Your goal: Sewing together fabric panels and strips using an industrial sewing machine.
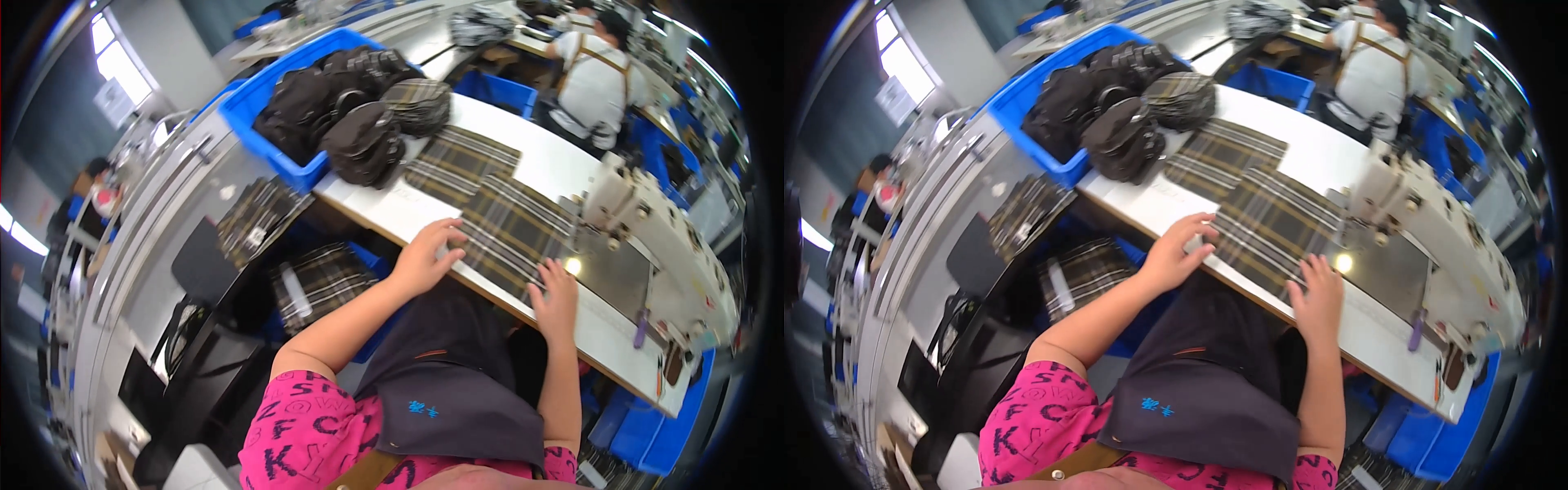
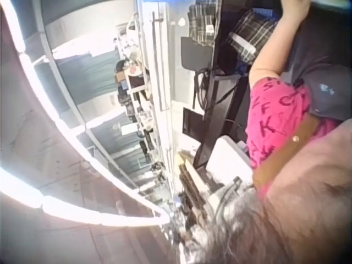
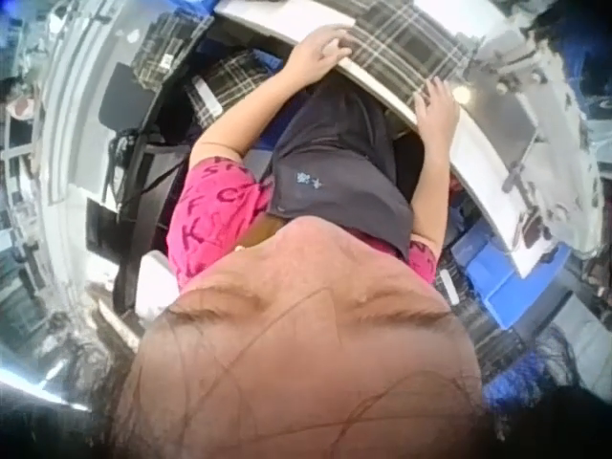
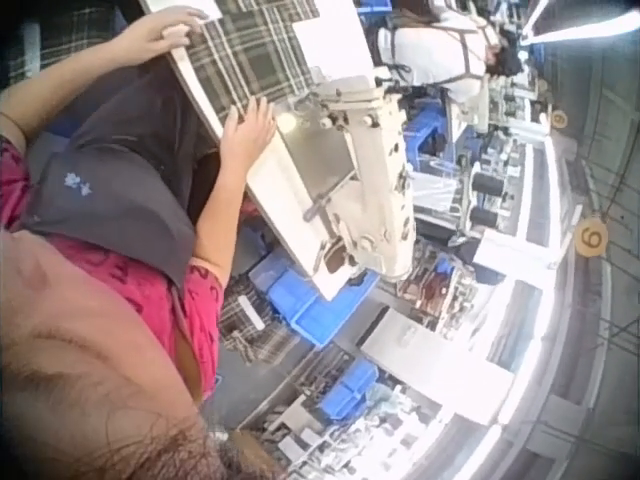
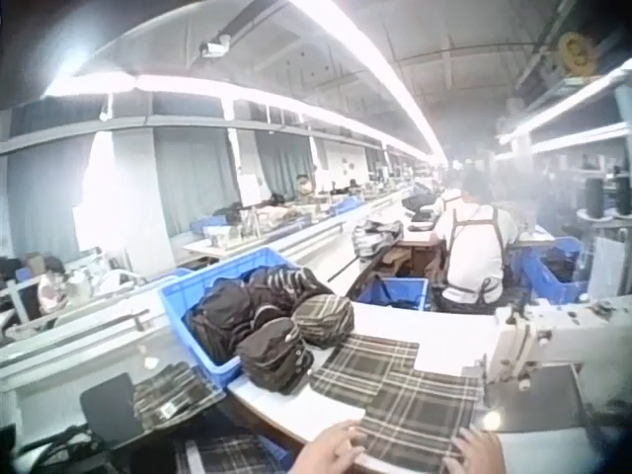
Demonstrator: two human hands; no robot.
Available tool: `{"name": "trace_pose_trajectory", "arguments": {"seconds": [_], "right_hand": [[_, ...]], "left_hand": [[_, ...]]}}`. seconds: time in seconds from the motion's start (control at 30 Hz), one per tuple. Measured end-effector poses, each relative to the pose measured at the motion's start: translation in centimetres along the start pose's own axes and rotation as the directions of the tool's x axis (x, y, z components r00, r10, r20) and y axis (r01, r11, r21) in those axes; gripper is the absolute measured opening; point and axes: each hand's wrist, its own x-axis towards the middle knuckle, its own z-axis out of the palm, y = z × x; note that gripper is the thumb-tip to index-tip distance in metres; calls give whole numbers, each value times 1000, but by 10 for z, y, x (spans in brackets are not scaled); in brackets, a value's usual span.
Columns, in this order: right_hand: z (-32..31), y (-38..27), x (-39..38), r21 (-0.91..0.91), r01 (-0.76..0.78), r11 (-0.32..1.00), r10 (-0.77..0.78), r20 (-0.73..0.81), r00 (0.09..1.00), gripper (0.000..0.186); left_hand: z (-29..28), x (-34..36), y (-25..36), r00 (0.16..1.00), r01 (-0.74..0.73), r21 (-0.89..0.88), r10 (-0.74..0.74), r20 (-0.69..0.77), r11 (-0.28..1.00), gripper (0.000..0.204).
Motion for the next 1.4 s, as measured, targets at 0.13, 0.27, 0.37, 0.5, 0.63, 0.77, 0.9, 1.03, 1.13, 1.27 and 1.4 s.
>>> {"name": "trace_pose_trajectory", "arguments": {"seconds": [0.13,0.27,0.37,0.5,0.63,0.77,0.9,1.03,1.13,1.27,1.4], "right_hand": [[4,-4,0,20,-31,999,30,42,999,42],[1,-9,1,12,-55,998,54,91,994,42],[-3,-8,-1,-30,-71,997,73,87,994,42],[4,-9,3,-9,-35,999,36,79,996,41],[-1,-5,1,-47,-42,998,46,78,996,41],[2,-7,3,-37,-26,999,29,75,997,42],[3,-7,0,-39,-35,999,37,67,997,42],[1,-7,-2,-11,-31,999,32,55,998,42],[1,-7,-2,-7,-32,999,32,24,999,41],[1,-4,-1,4,33,999,-32,-45,998,41],[3,-8,3,43,18,999,-18,-7,1000,46]], "left_hand": [[-93,-30,-46,938,158,292,-51,-342,943,24],[-187,-61,-97,789,356,380,-57,-611,854,15],[-244,-88,-151,630,622,317,-218,-745,716,27],[-297,-133,-204,551,768,68,-602,-579,637,37],[-287,-122,-210,441,882,64,-770,-461,467,35],[-307,-130,-214,389,847,-90,-726,-567,524,30],[-304,-107,-182,424,824,182,-372,-826,537,29],[-323,-72,-106,575,631,611,241,-782,478,21],[-320,-37,-50,623,432,716,393,-677,548,14],[-278,8,18,685,53,816,574,-449,575,9],[-216,39,87,846,-103,486,333,-415,868,19]]}}
